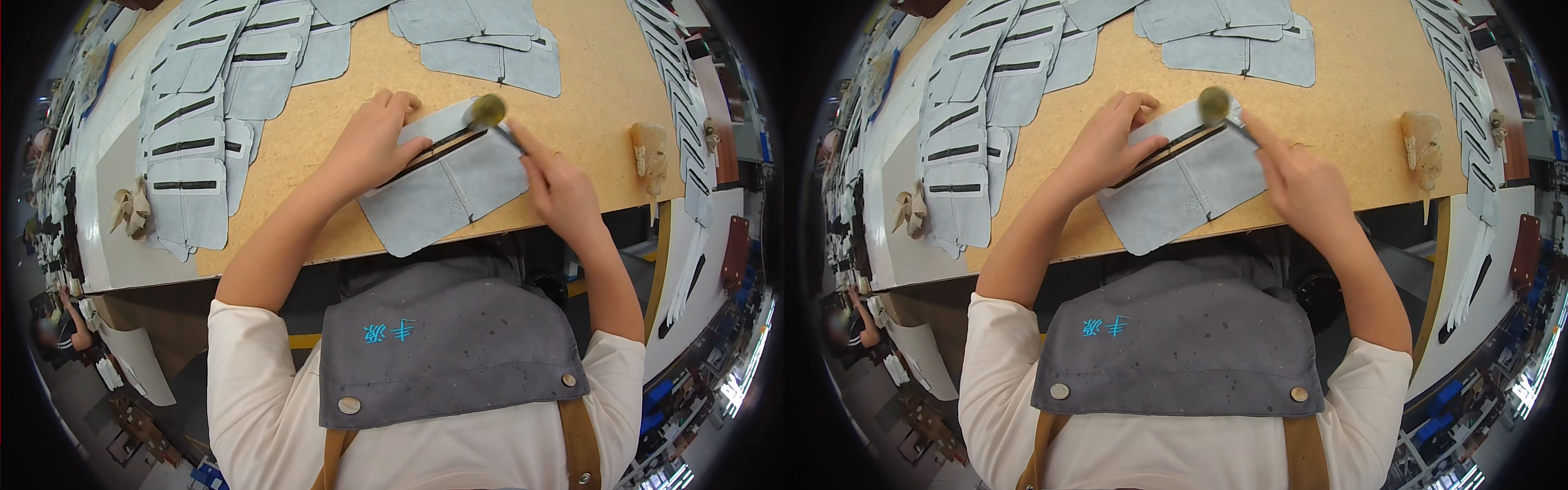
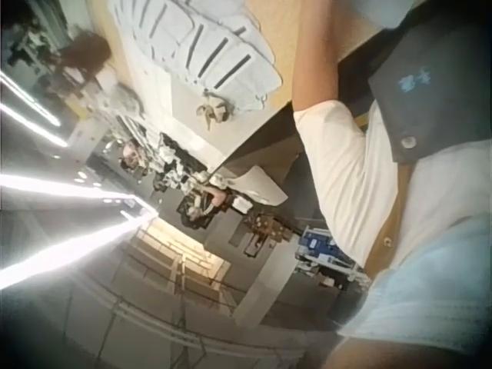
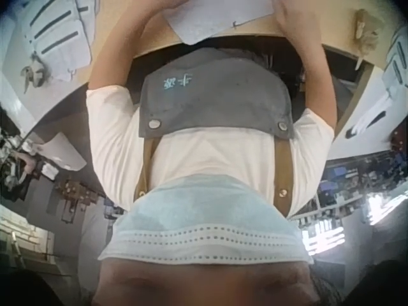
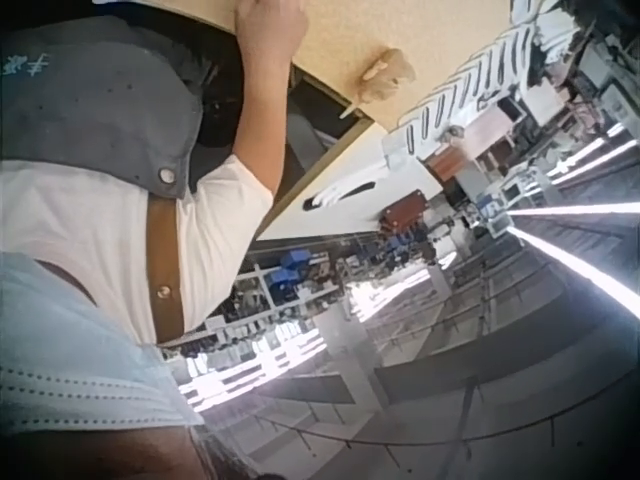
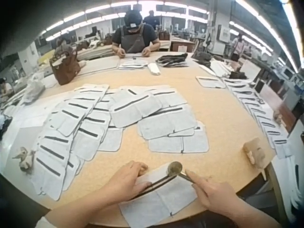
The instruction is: Applying glue and folding leather panels to assemble components for small pouches or bags.
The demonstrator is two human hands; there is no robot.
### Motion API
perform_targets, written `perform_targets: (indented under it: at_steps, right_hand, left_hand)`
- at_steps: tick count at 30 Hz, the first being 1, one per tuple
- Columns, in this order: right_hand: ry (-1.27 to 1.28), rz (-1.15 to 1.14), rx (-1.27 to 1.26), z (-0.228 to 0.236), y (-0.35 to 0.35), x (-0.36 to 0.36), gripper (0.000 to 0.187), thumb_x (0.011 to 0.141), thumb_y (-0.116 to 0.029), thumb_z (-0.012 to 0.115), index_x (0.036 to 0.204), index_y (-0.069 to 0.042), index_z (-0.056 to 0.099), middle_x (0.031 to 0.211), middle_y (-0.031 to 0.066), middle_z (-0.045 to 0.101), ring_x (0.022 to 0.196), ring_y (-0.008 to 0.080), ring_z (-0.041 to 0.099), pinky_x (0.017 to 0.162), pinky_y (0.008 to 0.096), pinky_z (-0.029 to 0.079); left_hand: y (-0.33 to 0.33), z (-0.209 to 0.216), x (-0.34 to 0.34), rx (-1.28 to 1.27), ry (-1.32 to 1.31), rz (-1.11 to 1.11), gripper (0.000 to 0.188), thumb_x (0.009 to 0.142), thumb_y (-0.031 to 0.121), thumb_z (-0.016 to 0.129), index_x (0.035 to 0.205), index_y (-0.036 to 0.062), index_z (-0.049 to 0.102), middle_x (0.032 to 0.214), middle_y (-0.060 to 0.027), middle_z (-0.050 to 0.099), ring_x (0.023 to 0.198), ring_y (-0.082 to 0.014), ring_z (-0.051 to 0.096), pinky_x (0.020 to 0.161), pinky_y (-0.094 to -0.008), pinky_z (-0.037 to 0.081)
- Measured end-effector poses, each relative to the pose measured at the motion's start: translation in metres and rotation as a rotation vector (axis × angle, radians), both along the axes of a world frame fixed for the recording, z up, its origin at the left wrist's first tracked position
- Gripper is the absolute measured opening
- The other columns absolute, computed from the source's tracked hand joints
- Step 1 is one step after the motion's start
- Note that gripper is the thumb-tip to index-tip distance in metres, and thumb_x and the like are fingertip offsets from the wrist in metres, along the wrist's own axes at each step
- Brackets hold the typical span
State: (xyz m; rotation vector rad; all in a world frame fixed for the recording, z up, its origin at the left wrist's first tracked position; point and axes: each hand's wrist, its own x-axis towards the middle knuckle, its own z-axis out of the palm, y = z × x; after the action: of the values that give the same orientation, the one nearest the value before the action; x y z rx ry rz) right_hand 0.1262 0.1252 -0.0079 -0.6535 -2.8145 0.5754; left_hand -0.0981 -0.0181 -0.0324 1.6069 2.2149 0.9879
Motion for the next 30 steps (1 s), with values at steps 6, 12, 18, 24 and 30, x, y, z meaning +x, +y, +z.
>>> perform_targets:
  at_steps: [6,12,18,24,30]
  right_hand:
    - [0.106,-0.418,0.208,-0.019,0.060,0.043,0.037,0.093,-0.018,0.056,0.129,-0.018,0.058,0.078,0.0134,0.062,0.069,0.0294,0.061,0.063,0.0396,0.048]
    - [0.301,-0.257,0.017,-0.013,0.044,0.035,0.021,0.088,-0.009,0.060,0.108,-0.004,0.064,0.098,0.0143,0.062,0.092,0.0318,0.059,0.081,0.0390,0.046]
    - [0.172,-0.004,-0.268,-0.018,0.010,0.003,0.018,0.081,-0.004,0.063,0.098,-0.002,0.060,0.097,0.0121,0.057,0.096,0.0309,0.054,0.084,0.0385,0.044]
    - [0.166,-0.011,-0.291,-0.020,0.005,0.010,0.022,0.081,-0.002,0.062,0.102,-0.004,0.058,0.099,0.0116,0.056,0.097,0.0304,0.052,0.085,0.0391,0.042]
    - [0.217,0.003,-0.275,-0.026,0.006,0.013,0.017,0.081,-0.002,0.061,0.098,-0.005,0.061,0.100,0.0108,0.056,0.095,0.0303,0.052,0.084,0.0398,0.043]
  left_hand:
    - [-0.007,0.004,0.016,-0.158,-0.533,0.153,0.031,0.095,0.020,0.058,0.118,0.0006,0.051,0.101,-0.0087,0.060,0.087,-0.0168,0.060,0.078,-0.0304,0.048]
    - [-0.037,0.019,0.064,-0.489,-1.236,-0.242,0.019,0.099,0.021,0.051,0.104,0.0028,0.054,0.089,-0.0065,0.061,0.073,-0.0126,0.063,0.066,-0.0269,0.049]
    - [0.008,0.004,0.072,0.116,-0.085,-0.255,0.017,0.084,0.008,0.063,0.100,0.0030,0.058,0.097,-0.0138,0.057,0.091,-0.0339,0.053,0.080,-0.0387,0.044]
    - [0.028,0.003,0.065,-0.158,0.035,-0.304,0.027,0.082,0.006,0.063,0.107,0.0030,0.055,0.095,-0.0118,0.056,0.093,-0.0313,0.052,0.082,-0.0406,0.043]
    - [0.032,-0.010,0.054,-0.124,-0.054,-0.462,0.026,0.082,0.001,0.060,0.107,0.0079,0.061,0.097,-0.0066,0.057,0.093,-0.0249,0.052,0.082,-0.0366,0.038]
